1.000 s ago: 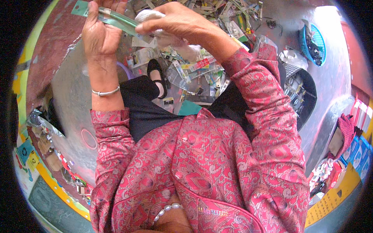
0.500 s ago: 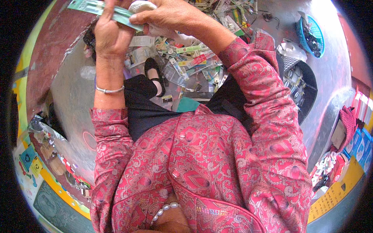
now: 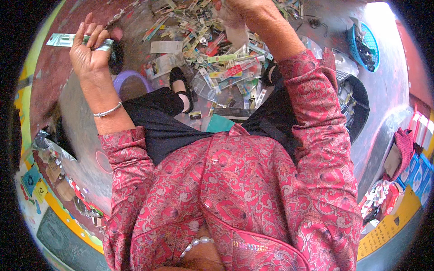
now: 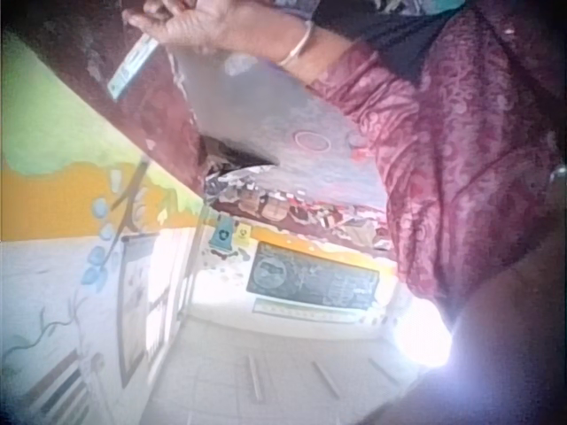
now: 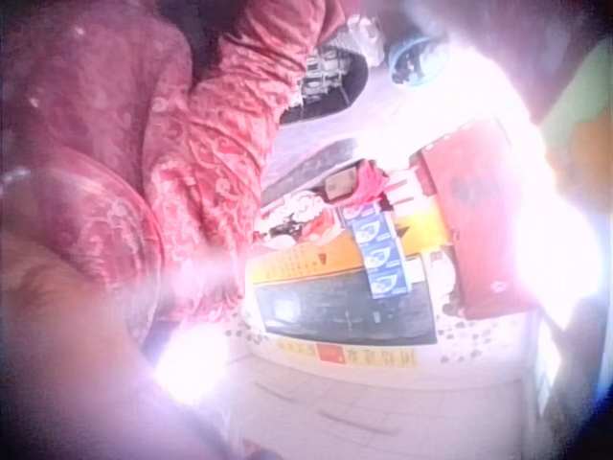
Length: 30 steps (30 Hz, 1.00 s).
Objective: The person sorts through a pile of small plastic-wrapped items on the floor, picking them up individually, wiping them with a white cloth, and placing them into a black bin.
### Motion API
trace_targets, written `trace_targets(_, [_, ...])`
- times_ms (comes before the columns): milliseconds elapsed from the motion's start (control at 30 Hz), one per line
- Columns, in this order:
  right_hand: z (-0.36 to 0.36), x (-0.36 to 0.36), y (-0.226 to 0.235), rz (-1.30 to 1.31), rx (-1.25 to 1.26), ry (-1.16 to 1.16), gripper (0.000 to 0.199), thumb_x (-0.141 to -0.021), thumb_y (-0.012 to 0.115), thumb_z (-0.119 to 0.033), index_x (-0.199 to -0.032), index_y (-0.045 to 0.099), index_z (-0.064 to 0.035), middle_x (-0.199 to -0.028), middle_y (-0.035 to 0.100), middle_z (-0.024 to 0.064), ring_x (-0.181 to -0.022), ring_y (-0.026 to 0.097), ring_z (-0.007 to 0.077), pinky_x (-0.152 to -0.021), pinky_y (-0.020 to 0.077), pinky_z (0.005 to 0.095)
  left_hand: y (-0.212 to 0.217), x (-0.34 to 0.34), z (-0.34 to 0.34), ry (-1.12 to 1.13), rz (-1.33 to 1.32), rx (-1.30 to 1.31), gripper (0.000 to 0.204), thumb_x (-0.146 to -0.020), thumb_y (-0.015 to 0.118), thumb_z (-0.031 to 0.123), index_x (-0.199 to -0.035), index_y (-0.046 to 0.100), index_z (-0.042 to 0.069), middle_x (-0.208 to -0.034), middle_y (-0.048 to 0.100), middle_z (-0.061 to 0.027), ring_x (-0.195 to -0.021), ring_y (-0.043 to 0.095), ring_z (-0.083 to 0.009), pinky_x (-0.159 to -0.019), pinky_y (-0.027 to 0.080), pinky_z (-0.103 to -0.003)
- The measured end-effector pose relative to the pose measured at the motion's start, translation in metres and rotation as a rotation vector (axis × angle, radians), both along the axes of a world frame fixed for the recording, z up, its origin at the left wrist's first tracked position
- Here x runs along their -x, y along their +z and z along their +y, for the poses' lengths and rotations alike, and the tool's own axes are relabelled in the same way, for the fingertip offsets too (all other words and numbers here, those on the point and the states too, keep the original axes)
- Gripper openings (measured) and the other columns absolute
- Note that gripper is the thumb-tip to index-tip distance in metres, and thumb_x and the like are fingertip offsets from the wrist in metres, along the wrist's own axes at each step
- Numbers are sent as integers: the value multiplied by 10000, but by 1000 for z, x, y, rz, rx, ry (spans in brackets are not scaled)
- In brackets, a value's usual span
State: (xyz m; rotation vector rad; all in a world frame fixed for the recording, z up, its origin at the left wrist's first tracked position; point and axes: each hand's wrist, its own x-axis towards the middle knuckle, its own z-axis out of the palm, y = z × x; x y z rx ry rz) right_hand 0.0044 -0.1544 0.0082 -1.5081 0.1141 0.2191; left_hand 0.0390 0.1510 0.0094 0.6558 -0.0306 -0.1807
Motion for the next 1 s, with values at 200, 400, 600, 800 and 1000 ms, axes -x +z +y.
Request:
trace_targets(200, [-3,-4,-5,-129,-22,-16,187,-827,571,-259,-801,584,-74,-730,506,-64,-651,414,41,-578,333,203,7,12,2,116,92,80,298,-764,493,47,-1020,449,-99,-668,361,-50,-487,320,-99,-428,264,-228])
trace_targets(400, [-18,-19,-2,-195,-90,-247,198,-833,549,-235,-882,593,-49,-765,525,-43,-662,445,53,-593,355,205,4,12,-9,4,134,46,271,-757,500,39,-993,477,-95,-688,388,-55,-491,319,-97,-428,269,-212])
trace_targets(600, [-78,-31,-22,-139,-271,-566,122,-801,606,-155,-795,529,-60,-618,485,36,-515,505,157,-486,451,263,-17,-4,-11,31,143,84,263,-741,524,-1,-991,481,-73,-703,423,-56,-470,309,-75,-405,246,-196])
trace_targets(800, [-77,0,13,-314,-339,-760,106,-788,597,-129,-776,541,-39,-592,497,49,-507,515,168,-455,454,319,-3,13,-34,228,192,-36,200,-744,512,14,-941,505,-18,-655,469,-47,-436,318,-69,-376,239,-197])
trace_targets(1000, [-73,9,57,-348,-334,-597,143,-804,607,-155,-725,514,-81,-634,470,15,-563,509,147,-524,464,266,-12,6,-51,118,259,23,183,-743,524,12,-925,514,5,-639,470,-36,-427,314,-65,-370,228,-197])
